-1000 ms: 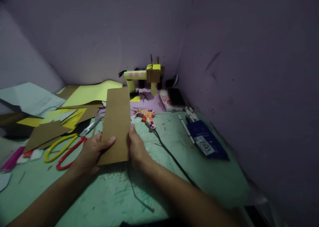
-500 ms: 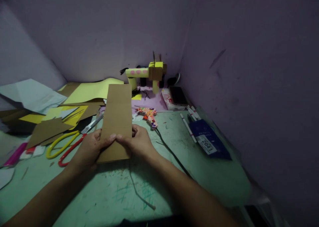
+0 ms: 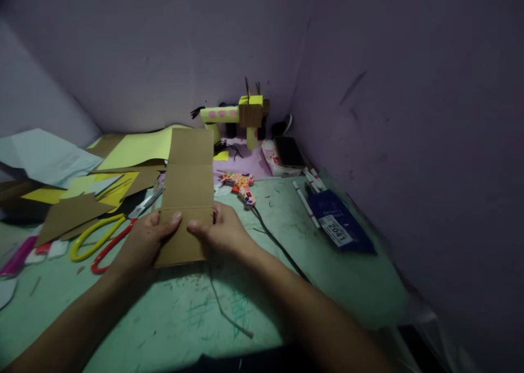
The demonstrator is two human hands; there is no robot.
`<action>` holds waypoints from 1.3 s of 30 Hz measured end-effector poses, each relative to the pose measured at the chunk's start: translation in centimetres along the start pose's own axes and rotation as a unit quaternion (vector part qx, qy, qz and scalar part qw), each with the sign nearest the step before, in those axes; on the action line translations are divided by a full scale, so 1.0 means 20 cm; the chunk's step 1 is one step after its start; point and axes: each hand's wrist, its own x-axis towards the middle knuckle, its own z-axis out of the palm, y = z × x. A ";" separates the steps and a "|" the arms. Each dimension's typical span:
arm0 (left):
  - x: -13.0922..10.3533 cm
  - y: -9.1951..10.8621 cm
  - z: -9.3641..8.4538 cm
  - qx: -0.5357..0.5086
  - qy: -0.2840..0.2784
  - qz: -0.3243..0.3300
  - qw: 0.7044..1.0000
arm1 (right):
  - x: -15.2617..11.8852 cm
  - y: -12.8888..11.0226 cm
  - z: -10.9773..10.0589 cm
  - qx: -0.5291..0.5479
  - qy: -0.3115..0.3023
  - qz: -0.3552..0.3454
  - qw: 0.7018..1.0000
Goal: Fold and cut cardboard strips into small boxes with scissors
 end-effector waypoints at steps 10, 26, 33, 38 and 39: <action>0.00 0.00 -0.03 0.069 0.013 0.039 0.997 | 0.01 -0.04 -0.03 0.032 0.016 0.007 0.999; -0.01 -0.03 -0.02 0.060 -0.074 -0.034 0.995 | 0.07 -0.03 -0.06 0.149 0.149 -0.105 0.972; -0.01 -0.04 -0.02 0.086 -0.058 -0.028 0.994 | 0.05 -0.02 -0.03 0.122 0.157 -0.109 0.974; 0.00 -0.03 -0.03 0.026 -0.038 -0.038 0.998 | 0.02 -0.02 -0.02 0.070 0.088 -0.045 0.993; 0.01 -0.02 -0.04 0.010 -0.034 -0.037 0.999 | 0.02 -0.02 -0.02 0.045 0.081 -0.033 0.995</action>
